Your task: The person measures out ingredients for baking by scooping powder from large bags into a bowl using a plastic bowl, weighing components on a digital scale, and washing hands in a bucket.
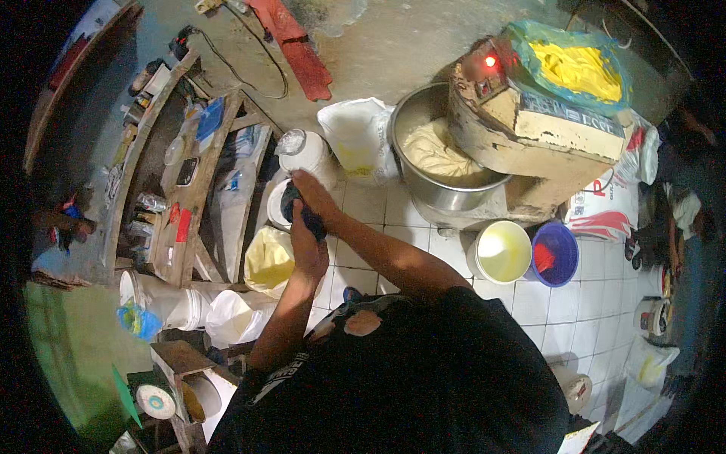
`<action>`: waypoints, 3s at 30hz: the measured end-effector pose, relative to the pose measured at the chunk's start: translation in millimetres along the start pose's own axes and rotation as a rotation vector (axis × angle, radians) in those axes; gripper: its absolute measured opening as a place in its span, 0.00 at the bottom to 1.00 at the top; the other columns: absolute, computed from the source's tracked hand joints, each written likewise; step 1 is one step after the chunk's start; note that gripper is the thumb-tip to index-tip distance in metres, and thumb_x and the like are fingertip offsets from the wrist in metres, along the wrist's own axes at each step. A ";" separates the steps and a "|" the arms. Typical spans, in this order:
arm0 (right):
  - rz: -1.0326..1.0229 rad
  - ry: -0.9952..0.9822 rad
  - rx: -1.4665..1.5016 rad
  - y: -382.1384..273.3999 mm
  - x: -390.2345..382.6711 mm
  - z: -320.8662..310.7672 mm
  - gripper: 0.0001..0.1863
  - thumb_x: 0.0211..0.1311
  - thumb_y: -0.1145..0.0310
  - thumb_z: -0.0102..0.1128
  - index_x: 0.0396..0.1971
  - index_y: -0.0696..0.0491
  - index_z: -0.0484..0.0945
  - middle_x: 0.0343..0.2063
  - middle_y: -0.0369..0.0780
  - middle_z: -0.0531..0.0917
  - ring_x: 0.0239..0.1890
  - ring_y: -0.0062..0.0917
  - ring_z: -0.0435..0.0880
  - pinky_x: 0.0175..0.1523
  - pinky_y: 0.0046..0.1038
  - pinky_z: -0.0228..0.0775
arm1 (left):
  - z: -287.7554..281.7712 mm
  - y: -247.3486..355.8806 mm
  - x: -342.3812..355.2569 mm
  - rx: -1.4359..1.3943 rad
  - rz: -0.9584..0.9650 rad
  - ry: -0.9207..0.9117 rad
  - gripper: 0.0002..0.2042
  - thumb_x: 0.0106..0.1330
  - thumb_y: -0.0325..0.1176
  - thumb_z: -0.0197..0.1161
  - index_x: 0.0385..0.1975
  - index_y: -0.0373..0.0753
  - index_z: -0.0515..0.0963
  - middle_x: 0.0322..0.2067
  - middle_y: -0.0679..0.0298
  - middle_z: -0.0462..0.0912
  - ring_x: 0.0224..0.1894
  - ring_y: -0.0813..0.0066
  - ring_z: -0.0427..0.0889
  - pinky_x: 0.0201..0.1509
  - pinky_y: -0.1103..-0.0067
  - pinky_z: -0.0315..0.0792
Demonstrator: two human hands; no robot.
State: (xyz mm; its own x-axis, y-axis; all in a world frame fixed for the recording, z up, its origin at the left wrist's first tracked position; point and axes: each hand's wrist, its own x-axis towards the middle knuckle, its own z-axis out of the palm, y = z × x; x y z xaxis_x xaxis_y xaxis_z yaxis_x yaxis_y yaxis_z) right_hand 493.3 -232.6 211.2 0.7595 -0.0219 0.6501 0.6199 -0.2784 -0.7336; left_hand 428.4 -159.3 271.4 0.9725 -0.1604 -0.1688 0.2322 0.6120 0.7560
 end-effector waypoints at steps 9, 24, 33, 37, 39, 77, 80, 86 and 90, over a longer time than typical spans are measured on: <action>0.501 -0.006 0.708 -47.9 16.5 46.0 0.34 0.66 0.40 0.33 0.61 0.51 0.61 0.54 0.41 0.67 0.57 0.26 0.63 0.62 0.25 0.52 | -8.3 51.7 -4.0 -0.069 0.073 0.135 0.17 0.67 0.47 0.49 0.45 0.41 0.72 0.39 0.68 0.77 0.41 0.76 0.75 0.48 0.78 0.68; -0.247 -0.635 -0.026 -119.8 22.3 75.2 0.21 0.67 0.61 0.42 0.54 0.58 0.68 0.54 0.49 0.70 0.59 0.34 0.66 0.63 0.32 0.55 | -128.4 136.0 -21.5 -0.160 0.276 0.530 0.10 0.63 0.40 0.56 0.36 0.41 0.73 0.30 0.66 0.77 0.30 0.74 0.75 0.34 0.76 0.72; -0.209 -0.793 -0.340 -121.2 46.4 178.6 0.17 0.55 0.67 0.49 0.42 0.62 0.73 0.48 0.52 0.72 0.54 0.44 0.68 0.59 0.38 0.57 | -171.2 120.0 -30.3 0.422 0.295 0.818 0.20 0.60 0.45 0.57 0.44 0.34 0.73 0.36 0.61 0.79 0.36 0.71 0.77 0.39 0.76 0.71; -0.626 -0.774 -0.212 -143.4 42.4 228.8 0.13 0.48 0.74 0.53 0.34 0.63 0.76 0.43 0.54 0.75 0.51 0.50 0.70 0.57 0.39 0.62 | -214.4 188.0 -60.2 0.052 0.208 0.789 0.18 0.60 0.44 0.59 0.38 0.33 0.75 0.33 0.60 0.79 0.32 0.72 0.78 0.36 0.75 0.71; -0.542 -0.990 0.096 -167.2 36.9 262.5 0.11 0.51 0.76 0.54 0.36 0.63 0.76 0.42 0.50 0.77 0.49 0.41 0.74 0.56 0.35 0.64 | -273.0 202.1 -78.5 -0.156 0.316 0.698 0.13 0.63 0.40 0.56 0.37 0.35 0.76 0.30 0.61 0.80 0.29 0.71 0.79 0.34 0.76 0.74; 0.075 -1.690 0.305 -8.2 135.2 183.5 0.53 0.50 0.56 0.62 0.66 0.53 0.35 0.67 0.47 0.40 0.69 0.38 0.39 0.69 0.36 0.33 | -145.0 163.4 -4.6 0.779 -0.118 0.385 0.30 0.59 0.56 0.57 0.38 0.26 0.75 0.28 0.57 0.79 0.29 0.73 0.77 0.32 0.78 0.71; 0.458 -1.450 0.353 43.1 139.4 184.8 0.47 0.55 0.66 0.59 0.67 0.48 0.35 0.66 0.45 0.48 0.67 0.32 0.48 0.64 0.28 0.49 | -143.9 162.6 -8.9 1.117 -0.007 0.385 0.25 0.61 0.52 0.54 0.33 0.28 0.77 0.29 0.56 0.81 0.32 0.70 0.81 0.35 0.76 0.73; 0.882 -0.432 1.509 -24.2 151.8 178.3 0.36 0.64 0.55 0.50 0.67 0.45 0.44 0.65 0.49 0.50 0.66 0.34 0.54 0.67 0.38 0.45 | -135.2 159.4 -8.4 -0.049 0.220 0.469 0.24 0.65 0.52 0.50 0.43 0.34 0.74 0.37 0.61 0.80 0.32 0.73 0.81 0.39 0.76 0.75; 0.837 -0.646 1.379 -98.4 123.6 190.1 0.38 0.65 0.47 0.41 0.65 0.54 0.43 0.63 0.47 0.59 0.63 0.35 0.59 0.65 0.33 0.50 | -122.0 150.3 29.8 -0.028 0.428 0.778 0.21 0.63 0.51 0.55 0.42 0.36 0.75 0.31 0.64 0.79 0.28 0.76 0.78 0.32 0.80 0.71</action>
State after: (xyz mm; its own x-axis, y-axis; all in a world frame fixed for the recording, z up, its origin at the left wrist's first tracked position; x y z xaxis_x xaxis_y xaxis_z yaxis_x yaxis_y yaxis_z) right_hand 563.7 -25.3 326.1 0.6729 0.7311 0.1123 -0.5124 0.5702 -0.6421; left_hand 494.4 22.4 302.8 0.7105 0.6520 -0.2649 -0.1639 0.5193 0.8387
